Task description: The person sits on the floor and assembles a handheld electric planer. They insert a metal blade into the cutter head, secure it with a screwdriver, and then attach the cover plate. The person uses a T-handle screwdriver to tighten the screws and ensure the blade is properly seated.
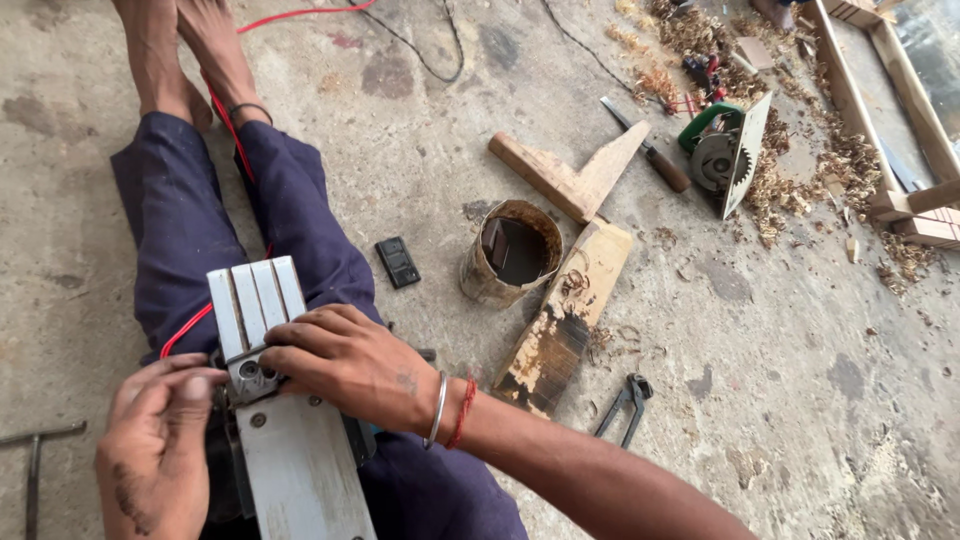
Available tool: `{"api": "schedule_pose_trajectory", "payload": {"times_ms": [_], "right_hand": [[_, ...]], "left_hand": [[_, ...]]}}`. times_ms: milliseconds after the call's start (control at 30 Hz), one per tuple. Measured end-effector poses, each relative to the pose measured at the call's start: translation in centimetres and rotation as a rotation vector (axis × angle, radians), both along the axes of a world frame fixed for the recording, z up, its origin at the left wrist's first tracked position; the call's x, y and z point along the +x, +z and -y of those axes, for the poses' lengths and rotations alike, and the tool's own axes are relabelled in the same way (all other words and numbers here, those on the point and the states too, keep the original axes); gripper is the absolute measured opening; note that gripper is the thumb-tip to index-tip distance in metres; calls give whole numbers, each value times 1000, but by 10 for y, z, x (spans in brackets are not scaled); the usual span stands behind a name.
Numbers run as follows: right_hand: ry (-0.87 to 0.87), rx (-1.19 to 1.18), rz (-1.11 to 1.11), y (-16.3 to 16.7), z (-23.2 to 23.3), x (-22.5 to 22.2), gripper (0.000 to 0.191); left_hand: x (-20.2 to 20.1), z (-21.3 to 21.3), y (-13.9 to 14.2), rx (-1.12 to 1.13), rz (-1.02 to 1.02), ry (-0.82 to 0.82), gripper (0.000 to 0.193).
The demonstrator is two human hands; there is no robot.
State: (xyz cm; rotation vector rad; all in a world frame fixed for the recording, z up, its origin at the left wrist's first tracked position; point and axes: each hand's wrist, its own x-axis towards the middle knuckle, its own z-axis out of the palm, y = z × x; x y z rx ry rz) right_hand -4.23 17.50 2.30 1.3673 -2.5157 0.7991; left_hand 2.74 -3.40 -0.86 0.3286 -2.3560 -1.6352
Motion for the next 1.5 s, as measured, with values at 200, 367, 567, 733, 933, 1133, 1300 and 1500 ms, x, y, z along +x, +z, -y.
{"api": "schedule_pose_trajectory", "payload": {"times_ms": [200,367,567,733,933,1133,1300,1500], "right_hand": [[58,-93,32,3,3,-2,36],[62,-27,45,16,12,-2,36],[59,-21,59,22,18,3,34],[25,-22,53,17,19,9,33],[3,-56,82,14,20,15,33],[-51,-86,107,9,23,18,32],[-72,-105,113,4,24,19,32],[-71,-119,104,2,24,21,32]], "left_hand": [[5,6,10,-174,0,-48,24],[4,8,12,-11,72,-56,29],[-1,11,10,-71,-23,-67,33],[2,9,6,-22,-28,-60,33],[2,6,3,-21,-2,-72,29],[2,4,6,-21,-6,-47,27],[3,3,8,-41,6,-40,27],[3,2,6,-104,-28,-45,27]]}}
